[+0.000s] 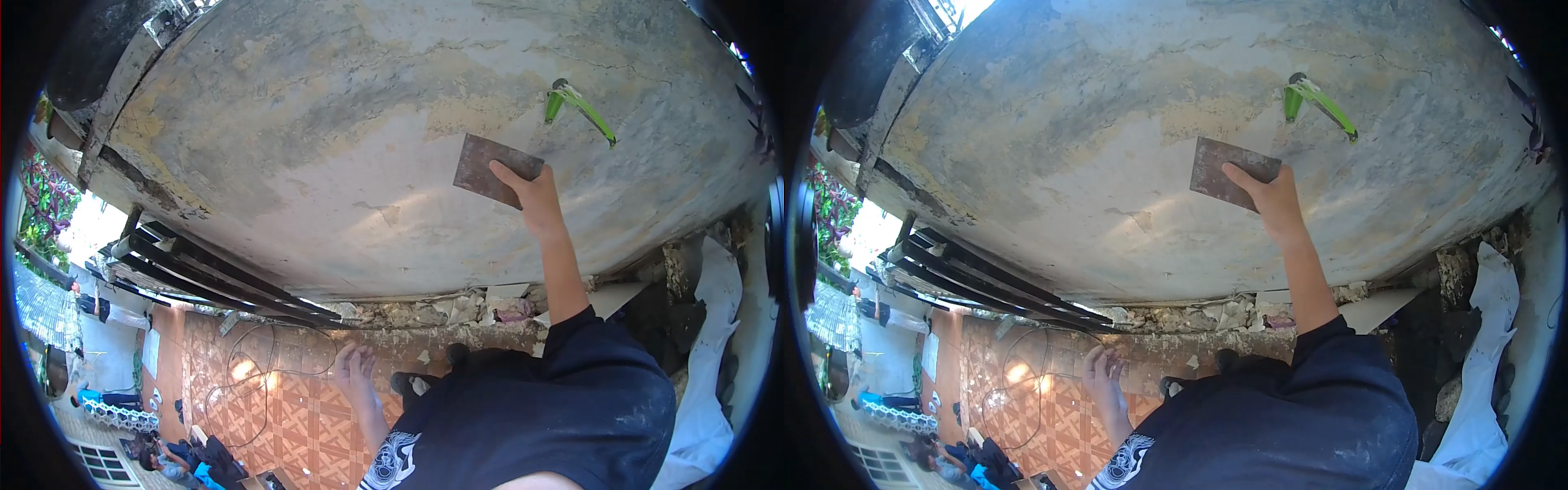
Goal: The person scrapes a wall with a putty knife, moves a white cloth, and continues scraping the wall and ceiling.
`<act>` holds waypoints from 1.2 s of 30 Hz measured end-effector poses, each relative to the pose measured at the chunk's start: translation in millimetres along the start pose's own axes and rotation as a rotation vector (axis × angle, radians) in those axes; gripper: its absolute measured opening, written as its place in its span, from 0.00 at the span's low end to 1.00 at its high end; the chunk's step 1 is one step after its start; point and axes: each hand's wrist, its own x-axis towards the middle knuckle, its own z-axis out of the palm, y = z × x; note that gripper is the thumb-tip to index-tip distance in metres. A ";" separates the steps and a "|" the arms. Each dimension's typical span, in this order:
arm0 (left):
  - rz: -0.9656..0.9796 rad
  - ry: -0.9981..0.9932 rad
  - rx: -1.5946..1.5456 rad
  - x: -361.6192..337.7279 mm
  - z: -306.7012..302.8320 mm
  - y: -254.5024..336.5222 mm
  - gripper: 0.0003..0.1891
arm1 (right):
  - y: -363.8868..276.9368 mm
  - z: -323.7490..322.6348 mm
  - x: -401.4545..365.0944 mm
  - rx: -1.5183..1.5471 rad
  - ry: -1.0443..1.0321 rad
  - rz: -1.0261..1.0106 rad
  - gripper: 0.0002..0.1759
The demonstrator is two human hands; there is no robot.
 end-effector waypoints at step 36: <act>-0.005 -0.051 0.038 67.2 21.3 10.5 0.09 | 24.9 68.6 17.4 -0.078 0.143 -0.576 0.08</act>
